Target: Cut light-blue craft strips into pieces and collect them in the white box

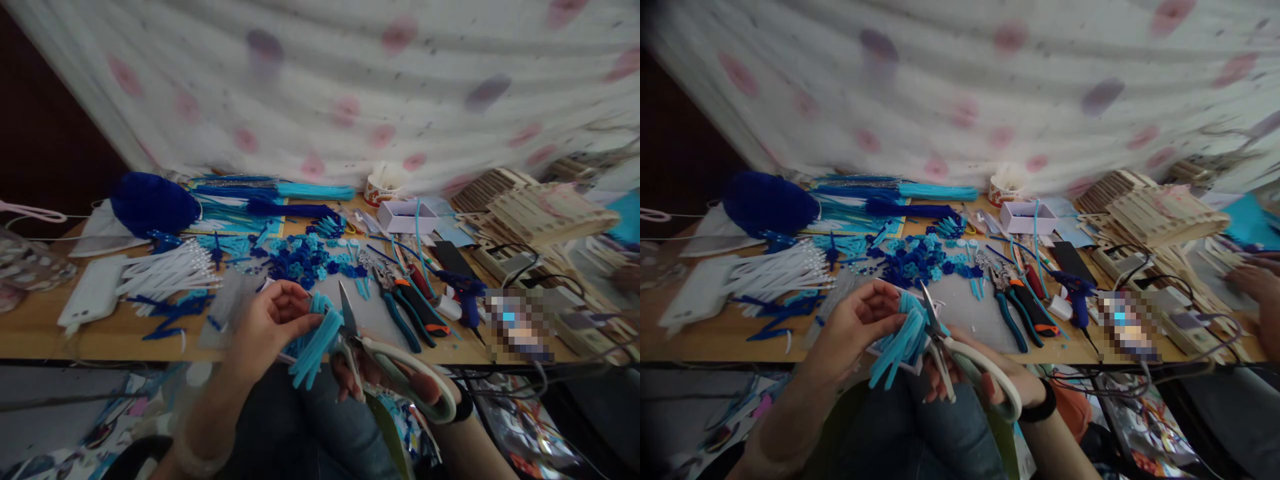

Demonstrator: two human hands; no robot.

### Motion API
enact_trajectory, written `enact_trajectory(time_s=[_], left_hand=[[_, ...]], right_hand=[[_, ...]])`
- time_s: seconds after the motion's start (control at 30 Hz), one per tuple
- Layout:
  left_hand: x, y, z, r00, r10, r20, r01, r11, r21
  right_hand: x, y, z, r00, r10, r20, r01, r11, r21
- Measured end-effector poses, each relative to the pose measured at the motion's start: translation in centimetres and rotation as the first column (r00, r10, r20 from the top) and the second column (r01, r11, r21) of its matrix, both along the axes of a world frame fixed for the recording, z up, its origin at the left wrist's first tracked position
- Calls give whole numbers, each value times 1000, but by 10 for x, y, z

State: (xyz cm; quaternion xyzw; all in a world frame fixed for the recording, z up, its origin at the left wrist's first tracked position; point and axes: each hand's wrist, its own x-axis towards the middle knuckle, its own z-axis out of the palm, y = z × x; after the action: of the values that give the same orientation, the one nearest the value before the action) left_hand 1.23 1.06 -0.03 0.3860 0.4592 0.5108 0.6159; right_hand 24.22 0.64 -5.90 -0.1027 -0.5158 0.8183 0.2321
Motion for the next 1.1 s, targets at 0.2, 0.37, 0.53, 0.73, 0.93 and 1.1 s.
enact_trajectory(time_s=[0.2,0.37,0.53,0.73,0.93,1.1], left_hand=[[-7,10,-3,1000,1,-18,-1,1000,-20],[-7,13,-9,991,-116,58,122,988,-100],[-5,11,-17,952,-280,121,292,951,-103],[-5,6,-16,862,-505,47,507,860,-60],[-10,6,-14,876,-458,-154,449,889,-88],[-14,7,-5,894,-316,-318,299,949,-102]], right_hand=[[-1,14,23,998,-39,52,37,998,49],[1,21,31,996,-37,85,30,996,82],[1,25,41,968,-37,248,19,997,75],[0,26,42,980,14,200,-13,1000,-3],[2,25,39,994,34,104,-24,995,-96],[8,31,47,972,129,195,-115,990,-80]])
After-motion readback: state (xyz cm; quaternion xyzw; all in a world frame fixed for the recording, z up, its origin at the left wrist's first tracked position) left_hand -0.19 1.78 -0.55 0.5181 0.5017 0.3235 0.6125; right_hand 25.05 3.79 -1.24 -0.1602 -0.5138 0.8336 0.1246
